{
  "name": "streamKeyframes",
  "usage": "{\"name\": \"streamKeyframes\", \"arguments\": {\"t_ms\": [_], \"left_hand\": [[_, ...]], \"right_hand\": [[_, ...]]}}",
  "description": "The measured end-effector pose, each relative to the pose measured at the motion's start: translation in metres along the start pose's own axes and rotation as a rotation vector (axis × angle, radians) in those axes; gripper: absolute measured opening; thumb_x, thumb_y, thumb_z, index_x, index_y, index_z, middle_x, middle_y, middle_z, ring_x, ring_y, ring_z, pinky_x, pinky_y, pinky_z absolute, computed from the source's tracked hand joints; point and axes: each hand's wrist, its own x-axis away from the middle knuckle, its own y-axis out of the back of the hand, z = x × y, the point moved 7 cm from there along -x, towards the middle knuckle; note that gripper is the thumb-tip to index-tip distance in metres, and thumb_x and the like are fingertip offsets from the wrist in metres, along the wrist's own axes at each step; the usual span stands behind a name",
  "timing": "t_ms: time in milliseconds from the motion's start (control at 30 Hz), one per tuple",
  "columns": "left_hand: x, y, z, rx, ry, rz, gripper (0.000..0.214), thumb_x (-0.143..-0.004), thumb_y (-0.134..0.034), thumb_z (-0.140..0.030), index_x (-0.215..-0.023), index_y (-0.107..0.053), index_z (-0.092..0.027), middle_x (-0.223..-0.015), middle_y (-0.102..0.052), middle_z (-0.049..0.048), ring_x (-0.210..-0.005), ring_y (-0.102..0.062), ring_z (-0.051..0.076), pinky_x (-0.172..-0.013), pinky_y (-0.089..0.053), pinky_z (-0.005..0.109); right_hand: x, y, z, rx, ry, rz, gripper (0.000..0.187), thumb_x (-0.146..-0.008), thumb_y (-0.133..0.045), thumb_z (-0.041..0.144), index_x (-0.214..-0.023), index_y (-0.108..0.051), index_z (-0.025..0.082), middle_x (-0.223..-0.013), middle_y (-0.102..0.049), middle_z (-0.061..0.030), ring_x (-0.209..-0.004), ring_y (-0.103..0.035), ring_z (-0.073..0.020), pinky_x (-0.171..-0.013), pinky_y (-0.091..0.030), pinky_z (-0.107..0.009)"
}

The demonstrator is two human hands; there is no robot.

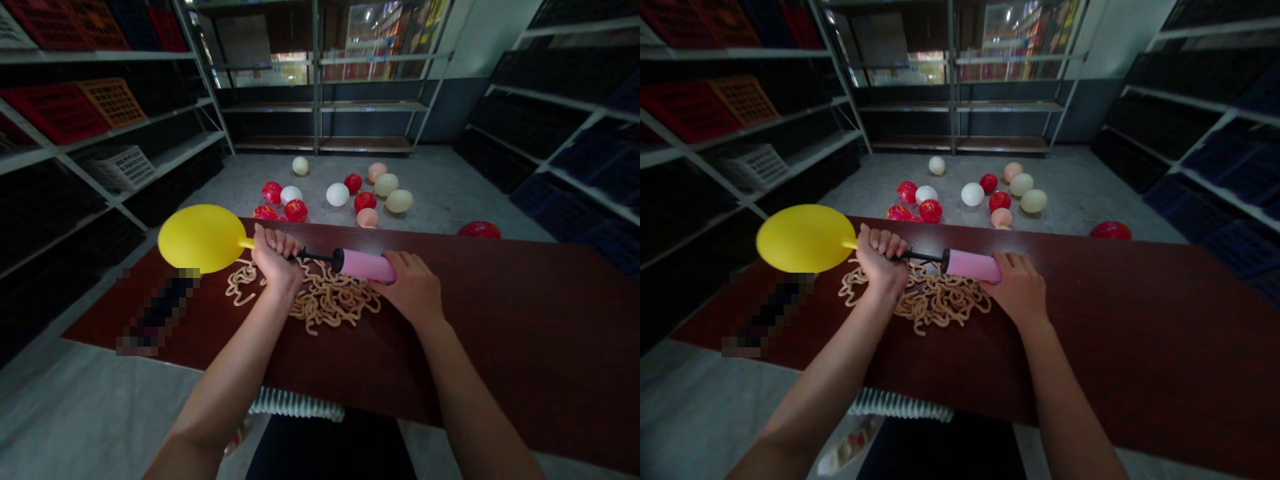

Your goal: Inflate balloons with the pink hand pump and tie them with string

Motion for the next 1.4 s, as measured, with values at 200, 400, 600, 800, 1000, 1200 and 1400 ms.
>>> {"name": "streamKeyframes", "arguments": {"t_ms": [200,400,600,800,1000,1200,1400], "left_hand": [[0.016,-0.002,0.025,-0.047,0.064,0.005,0.054,-0.094,-0.053,-0.039,-0.053,-0.026,-0.019,-0.044,-0.021,-0.0070,-0.034,-0.021,0.006,-0.037,-0.019,0.023],[0.001,0.014,0.037,-0.039,0.151,-0.097,0.050,-0.096,-0.049,-0.036,-0.056,-0.024,-0.019,-0.044,-0.023,-0.0076,-0.034,-0.022,0.006,-0.038,-0.019,0.022],[-0.023,0.033,0.032,0.021,0.186,-0.220,0.039,-0.097,-0.038,-0.019,-0.060,-0.023,-0.020,-0.044,-0.022,-0.0087,-0.034,-0.022,0.005,-0.041,-0.020,0.022],[-0.039,0.042,0.015,0.070,0.167,-0.246,0.037,-0.096,-0.038,-0.021,-0.063,-0.020,-0.021,-0.047,-0.021,-0.0097,-0.034,-0.022,0.005,-0.041,-0.019,0.022],[-0.044,0.039,-0.004,0.124,0.110,-0.233,0.035,-0.095,-0.037,-0.020,-0.064,-0.023,-0.021,-0.047,-0.021,-0.0092,-0.034,-0.021,0.006,-0.040,-0.019,0.022],[-0.030,0.018,-0.022,0.070,0.017,-0.106,0.037,-0.094,-0.038,-0.019,-0.060,-0.021,-0.020,-0.048,-0.019,-0.0086,-0.035,-0.019,0.005,-0.040,-0.018,0.022],[-0.013,0.004,-0.020,-0.016,0.005,-0.039,0.043,-0.097,-0.040,-0.023,-0.058,-0.021,-0.020,-0.047,-0.018,-0.0077,-0.035,-0.017,0.006,-0.040,-0.019,0.023]], "right_hand": [[0.002,-0.003,0.025,-0.066,0.060,0.041,0.037,-0.077,-0.069,0.051,-0.099,-0.063,0.022,-0.089,-0.068,-0.0056,-0.082,-0.062,-0.0235,-0.062,-0.039,-0.032],[0.001,-0.009,0.026,-0.062,0.078,0.015,0.038,-0.085,-0.061,0.052,-0.106,-0.063,0.021,-0.095,-0.070,-0.0066,-0.087,-0.063,-0.0227,-0.065,-0.038,-0.031],[-0.004,-0.011,0.021,0.054,0.080,-0.009,0.039,-0.084,-0.063,0.049,-0.110,-0.064,0.020,-0.097,-0.069,-0.0086,-0.089,-0.059,-0.0243,-0.070,-0.036,-0.032],[-0.003,-0.006,-0.008,0.109,0.075,-0.046,0.040,-0.085,-0.060,0.049,-0.110,-0.064,0.017,-0.101,-0.069,-0.0102,-0.090,-0.058,-0.0255,-0.075,-0.038,-0.034],[-0.001,0.001,-0.029,0.033,0.020,-0.108,0.041,-0.085,-0.058,0.047,-0.111,-0.064,0.017,-0.100,-0.068,-0.0110,-0.092,-0.058,-0.0271,-0.080,-0.043,-0.037],[0.000,0.002,-0.025,-0.016,0.001,-0.112,0.040,-0.082,-0.059,0.048,-0.110,-0.063,0.019,-0.098,-0.067,-0.0104,-0.092,-0.058,-0.0285,-0.080,-0.045,-0.040],[0.000,0.001,-0.013,-0.003,0.039,-0.053,0.042,-0.080,-0.063,0.050,-0.107,-0.063,0.018,-0.098,-0.068,-0.0103,-0.089,-0.059,-0.0266,-0.074,-0.043,-0.035]]}}
